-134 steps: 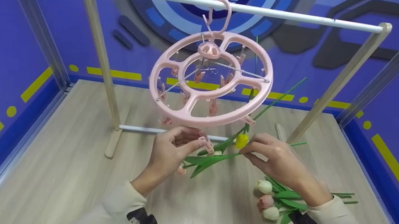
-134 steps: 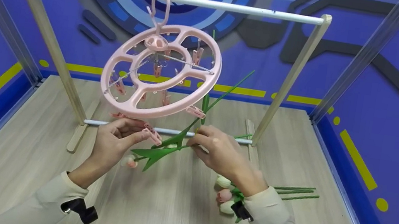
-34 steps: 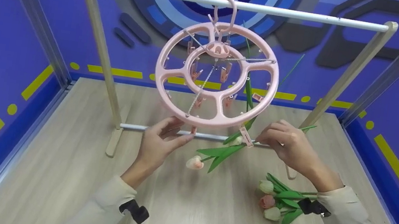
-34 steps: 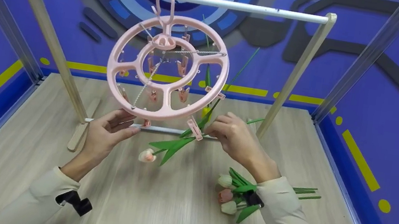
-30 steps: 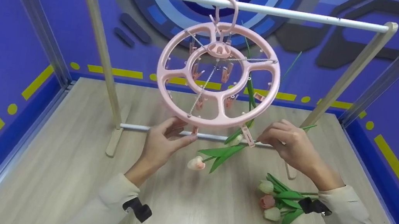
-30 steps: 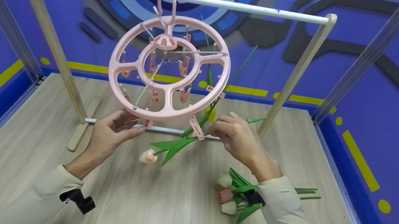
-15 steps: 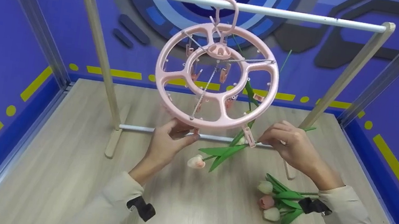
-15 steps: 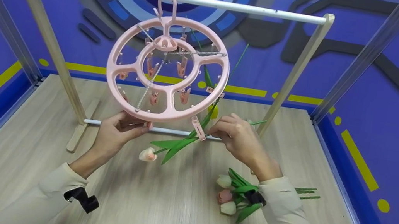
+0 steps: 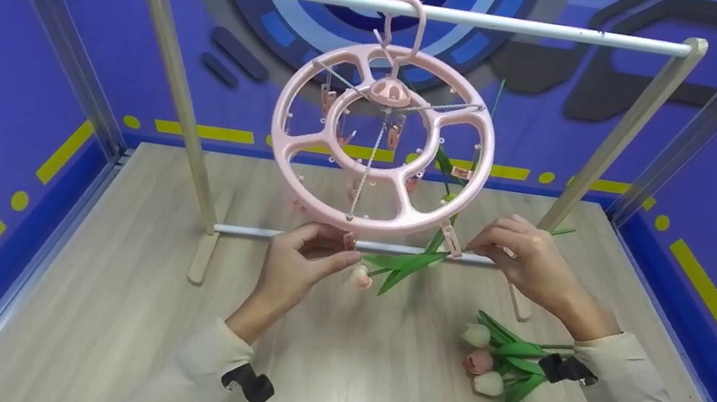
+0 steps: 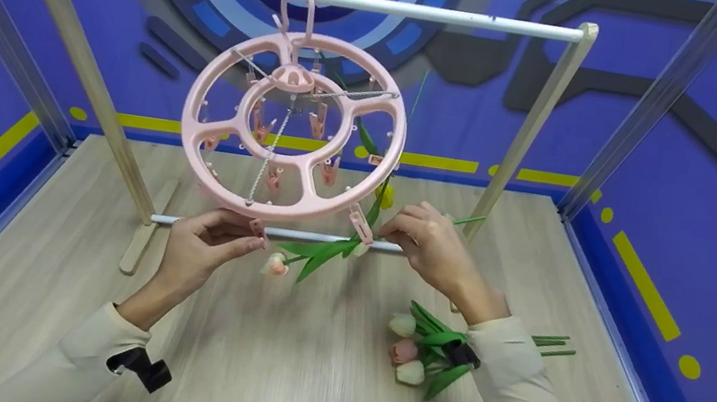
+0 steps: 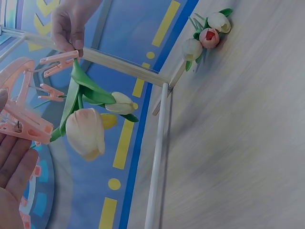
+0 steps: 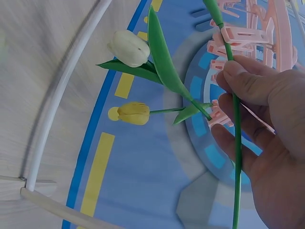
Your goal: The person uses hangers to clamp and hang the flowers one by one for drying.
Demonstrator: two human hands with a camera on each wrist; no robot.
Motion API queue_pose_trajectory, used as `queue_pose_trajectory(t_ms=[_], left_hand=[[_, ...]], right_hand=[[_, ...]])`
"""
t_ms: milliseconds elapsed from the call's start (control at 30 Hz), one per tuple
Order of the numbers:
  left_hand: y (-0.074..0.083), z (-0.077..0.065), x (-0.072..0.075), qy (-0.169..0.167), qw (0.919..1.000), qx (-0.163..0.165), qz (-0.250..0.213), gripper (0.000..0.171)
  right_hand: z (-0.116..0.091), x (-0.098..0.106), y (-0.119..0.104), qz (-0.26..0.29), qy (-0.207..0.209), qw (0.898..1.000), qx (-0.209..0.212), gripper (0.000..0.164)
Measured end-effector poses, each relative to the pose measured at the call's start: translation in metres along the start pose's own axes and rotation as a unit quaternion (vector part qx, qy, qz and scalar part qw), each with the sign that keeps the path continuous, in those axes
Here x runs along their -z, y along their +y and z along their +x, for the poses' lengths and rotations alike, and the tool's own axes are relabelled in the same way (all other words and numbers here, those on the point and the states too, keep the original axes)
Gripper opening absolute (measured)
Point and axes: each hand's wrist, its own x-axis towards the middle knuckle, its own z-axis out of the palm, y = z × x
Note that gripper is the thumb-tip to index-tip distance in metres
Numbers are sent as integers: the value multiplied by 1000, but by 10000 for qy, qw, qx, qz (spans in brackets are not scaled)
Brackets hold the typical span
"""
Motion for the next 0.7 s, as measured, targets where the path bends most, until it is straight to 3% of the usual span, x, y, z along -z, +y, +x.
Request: queue_pose_trajectory(t_ms=[167, 533, 700], left_hand=[[5, -4, -1, 48, 9996, -257, -130, 31], [5, -8, -5, 231, 9923, -1188, 258, 29], [3, -9, -6, 282, 9890, -1370, 479, 28]], right_hand=[[1, -1, 1, -175, 58, 9998, -24, 32], [-5, 8, 4, -585, 176, 9981, -49, 30], [-11, 17, 8, -575, 331, 9978, -75, 29]])
